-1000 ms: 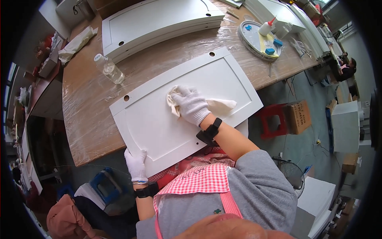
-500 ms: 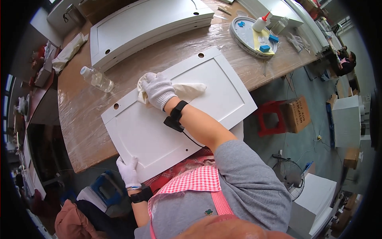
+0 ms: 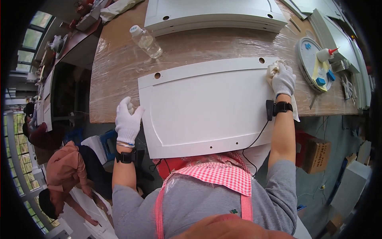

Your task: Cleaning and wiping a white cabinet door component with a cloth and a blue cleaning block in a furniture factory.

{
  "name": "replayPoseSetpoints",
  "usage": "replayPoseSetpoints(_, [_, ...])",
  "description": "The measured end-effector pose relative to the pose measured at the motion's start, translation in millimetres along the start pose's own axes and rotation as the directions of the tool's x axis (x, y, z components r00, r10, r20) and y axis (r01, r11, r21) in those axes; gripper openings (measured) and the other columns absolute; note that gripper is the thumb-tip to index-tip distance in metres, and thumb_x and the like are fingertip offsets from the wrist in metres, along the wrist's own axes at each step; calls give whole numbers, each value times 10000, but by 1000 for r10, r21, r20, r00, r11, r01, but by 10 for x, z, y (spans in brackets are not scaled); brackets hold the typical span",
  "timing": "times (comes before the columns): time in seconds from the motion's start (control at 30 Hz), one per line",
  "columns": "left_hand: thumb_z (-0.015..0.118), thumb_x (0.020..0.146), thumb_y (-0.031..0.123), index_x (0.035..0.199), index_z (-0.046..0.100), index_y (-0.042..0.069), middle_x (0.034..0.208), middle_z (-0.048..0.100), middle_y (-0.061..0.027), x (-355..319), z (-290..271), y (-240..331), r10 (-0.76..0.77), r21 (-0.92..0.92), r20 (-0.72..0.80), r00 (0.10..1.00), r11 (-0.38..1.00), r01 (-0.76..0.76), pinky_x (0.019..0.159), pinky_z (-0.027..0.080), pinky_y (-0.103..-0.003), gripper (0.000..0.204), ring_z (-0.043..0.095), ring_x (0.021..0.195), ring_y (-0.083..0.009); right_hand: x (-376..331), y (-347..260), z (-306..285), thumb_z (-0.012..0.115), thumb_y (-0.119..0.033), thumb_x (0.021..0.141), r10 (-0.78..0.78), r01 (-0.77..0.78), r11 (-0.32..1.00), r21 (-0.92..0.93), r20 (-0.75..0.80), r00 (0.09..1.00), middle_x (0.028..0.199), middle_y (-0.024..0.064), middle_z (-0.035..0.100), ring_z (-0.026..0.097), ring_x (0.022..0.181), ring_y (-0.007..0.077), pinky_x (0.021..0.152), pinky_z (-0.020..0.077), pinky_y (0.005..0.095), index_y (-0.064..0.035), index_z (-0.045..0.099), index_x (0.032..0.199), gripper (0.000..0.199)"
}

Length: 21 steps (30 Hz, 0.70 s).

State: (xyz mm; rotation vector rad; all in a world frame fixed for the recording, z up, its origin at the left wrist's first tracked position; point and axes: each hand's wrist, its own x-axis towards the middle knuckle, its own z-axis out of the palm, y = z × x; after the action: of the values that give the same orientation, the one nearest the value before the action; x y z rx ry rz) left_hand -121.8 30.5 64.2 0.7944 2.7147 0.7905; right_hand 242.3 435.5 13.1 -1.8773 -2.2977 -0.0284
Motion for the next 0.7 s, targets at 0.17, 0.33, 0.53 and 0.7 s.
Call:
replayPoseSetpoints(0.17, [897, 791, 204, 1515, 374, -12, 1358, 593, -221, 1369, 342, 609, 141, -411, -151, 978, 891, -192, 1042, 511, -397, 919, 612, 1228, -303, 78, 326, 131, 651, -188, 895, -82, 86, 989, 120, -39, 996, 1323, 167, 630, 631, 1123, 412, 982, 523, 466, -195, 673, 1309, 414])
replayPoseSetpoints(0.33, [926, 735, 166, 1441, 430, 2, 1337, 612, -187, 2032, 904, 762, 195, -456, -122, 973, 860, -230, 1010, 528, -414, 878, 637, 1177, -294, 120, 358, 259, 629, -187, 907, -98, 122, 957, 262, -102, 990, 1295, 165, 641, 637, 1132, 395, 1002, 511, 463, -190, 686, 1285, 382])
replayPoseSetpoints(0.53, [863, 737, 219, 1321, 546, 75, 1212, 667, -151, 1931, 1163, 1060, 401, -97, -43, 915, 910, -404, 935, 552, -426, 680, 676, 1078, -318, 93, 336, 300, 633, -194, 905, -82, 121, 964, 237, -169, 982, 1259, 147, 657, 632, 1101, 385, 968, 520, 468, -199, 697, 1257, 359])
replayPoseSetpoints(0.7, [805, 740, 198, 1349, 562, 171, 1057, 674, -140, 1278, 1234, 1835, 744, 273, 96, 661, 619, -736, 915, 543, -485, 657, 665, 963, -390, 57, 320, 262, 638, -204, 908, -86, 127, 967, 221, -187, 979, 1249, 120, 667, 635, 1082, 380, 950, 523, 468, -204, 703, 1242, 340])
